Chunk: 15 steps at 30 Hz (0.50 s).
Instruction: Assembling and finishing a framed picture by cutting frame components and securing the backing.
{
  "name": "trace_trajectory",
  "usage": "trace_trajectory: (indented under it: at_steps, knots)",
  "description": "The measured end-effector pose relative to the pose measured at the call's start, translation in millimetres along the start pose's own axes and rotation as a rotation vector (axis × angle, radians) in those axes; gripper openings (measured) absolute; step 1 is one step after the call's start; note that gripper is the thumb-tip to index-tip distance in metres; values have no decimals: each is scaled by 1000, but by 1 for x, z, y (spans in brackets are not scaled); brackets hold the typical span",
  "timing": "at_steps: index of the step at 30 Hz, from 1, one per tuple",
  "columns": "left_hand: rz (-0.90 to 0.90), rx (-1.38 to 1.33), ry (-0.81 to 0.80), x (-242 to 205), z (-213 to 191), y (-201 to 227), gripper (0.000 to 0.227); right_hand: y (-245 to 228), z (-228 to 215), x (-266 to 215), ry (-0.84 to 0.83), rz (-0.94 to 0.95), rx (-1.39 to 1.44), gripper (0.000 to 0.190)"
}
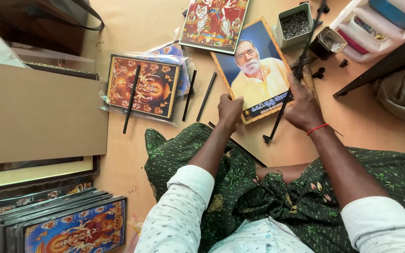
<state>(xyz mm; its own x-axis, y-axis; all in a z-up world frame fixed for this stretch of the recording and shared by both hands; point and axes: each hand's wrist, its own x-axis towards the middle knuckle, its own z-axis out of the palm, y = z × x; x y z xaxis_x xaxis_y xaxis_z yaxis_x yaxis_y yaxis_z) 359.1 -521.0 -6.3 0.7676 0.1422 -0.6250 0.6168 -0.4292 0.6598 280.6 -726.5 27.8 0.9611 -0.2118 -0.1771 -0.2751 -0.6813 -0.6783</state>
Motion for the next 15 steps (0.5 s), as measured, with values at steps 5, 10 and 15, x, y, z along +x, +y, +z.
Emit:
trace_trajectory:
  at_steps: [5, 10, 15]
  knots:
    - [-77, -431, -253, 17, -7, -15, 25, -14, -27, -2, 166, -138, 185, 59]
    - [-97, -494, -209, -66, -72, 7, 23, -50, -55, -19, 234, -133, 52, 28]
    - [290, -423, -357, -106, -199, -53, 30, -134, -110, -52, 39, -695, 290, 28]
